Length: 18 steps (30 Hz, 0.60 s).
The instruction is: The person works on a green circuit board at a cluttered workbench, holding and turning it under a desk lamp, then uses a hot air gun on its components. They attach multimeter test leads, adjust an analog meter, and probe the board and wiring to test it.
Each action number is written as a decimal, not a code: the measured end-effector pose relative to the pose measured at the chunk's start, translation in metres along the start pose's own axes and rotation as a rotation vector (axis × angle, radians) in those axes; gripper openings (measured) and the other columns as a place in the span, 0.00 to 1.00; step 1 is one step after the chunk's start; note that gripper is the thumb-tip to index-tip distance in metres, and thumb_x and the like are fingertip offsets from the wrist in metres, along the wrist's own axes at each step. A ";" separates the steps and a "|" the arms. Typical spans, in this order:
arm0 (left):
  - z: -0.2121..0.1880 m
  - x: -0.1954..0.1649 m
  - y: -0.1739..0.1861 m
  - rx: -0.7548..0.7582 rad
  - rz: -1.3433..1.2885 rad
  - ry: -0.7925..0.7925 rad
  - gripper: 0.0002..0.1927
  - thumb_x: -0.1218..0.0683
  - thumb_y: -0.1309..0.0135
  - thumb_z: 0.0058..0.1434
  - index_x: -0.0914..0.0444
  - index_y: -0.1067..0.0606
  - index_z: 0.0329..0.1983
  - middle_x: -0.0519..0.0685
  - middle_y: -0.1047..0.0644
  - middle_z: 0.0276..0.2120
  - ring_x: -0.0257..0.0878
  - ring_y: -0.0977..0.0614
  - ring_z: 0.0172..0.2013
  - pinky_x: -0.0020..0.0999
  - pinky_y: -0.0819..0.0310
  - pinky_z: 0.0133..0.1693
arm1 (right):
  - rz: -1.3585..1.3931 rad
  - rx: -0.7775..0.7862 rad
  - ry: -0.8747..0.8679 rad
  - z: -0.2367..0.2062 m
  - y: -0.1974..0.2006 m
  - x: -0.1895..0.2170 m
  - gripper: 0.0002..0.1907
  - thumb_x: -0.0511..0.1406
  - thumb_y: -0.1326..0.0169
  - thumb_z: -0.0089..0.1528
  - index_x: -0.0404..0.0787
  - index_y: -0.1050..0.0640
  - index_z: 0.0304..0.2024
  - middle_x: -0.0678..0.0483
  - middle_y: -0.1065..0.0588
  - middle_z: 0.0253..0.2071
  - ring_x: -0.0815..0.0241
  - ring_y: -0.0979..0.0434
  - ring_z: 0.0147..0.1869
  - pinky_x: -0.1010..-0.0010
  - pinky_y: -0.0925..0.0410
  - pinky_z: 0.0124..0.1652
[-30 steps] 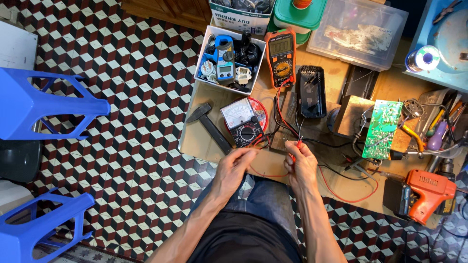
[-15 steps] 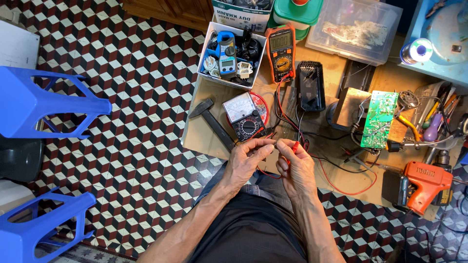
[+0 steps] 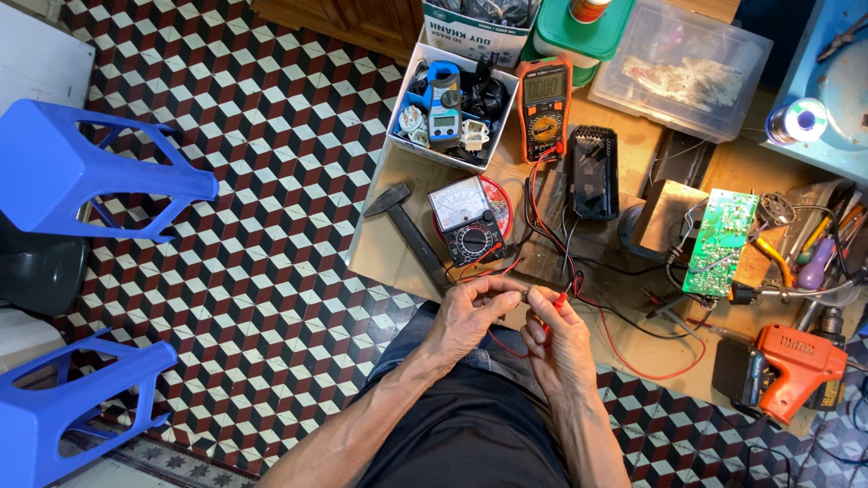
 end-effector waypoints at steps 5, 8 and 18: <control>-0.006 -0.003 0.009 -0.054 0.241 -0.040 0.14 0.52 0.41 0.66 0.66 0.19 0.47 0.42 0.21 0.34 0.26 0.27 0.32 0.24 0.30 0.36 | -0.090 -0.016 -0.006 -0.009 -0.009 -0.002 0.07 0.33 0.42 0.64 0.37 0.21 0.43 0.60 0.30 0.27 0.73 0.38 0.22 0.81 0.46 0.21; -0.009 -0.005 0.016 -0.076 0.318 -0.045 0.13 0.52 0.45 0.66 0.65 0.20 0.48 0.45 0.21 0.32 0.28 0.24 0.30 0.26 0.27 0.34 | -0.279 -0.055 -0.017 -0.019 -0.011 0.005 0.12 0.36 0.46 0.67 0.35 0.21 0.49 0.61 0.31 0.26 0.72 0.40 0.23 0.80 0.46 0.22; -0.028 -0.040 0.023 -0.205 0.729 -0.252 0.10 0.53 0.46 0.66 0.61 0.20 0.45 0.50 0.20 0.36 0.44 0.18 0.33 0.38 0.25 0.36 | -0.938 0.058 0.107 -0.025 -0.032 0.024 0.20 0.37 0.48 0.65 0.40 0.23 0.59 0.58 0.23 0.30 0.72 0.34 0.29 0.79 0.37 0.29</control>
Point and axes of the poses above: each hand's wrist, its own z-axis towards the middle knuckle, its own y-axis out of the back of the hand, x = y × z, the point moved 8 cm from there along z, towards the middle knuckle
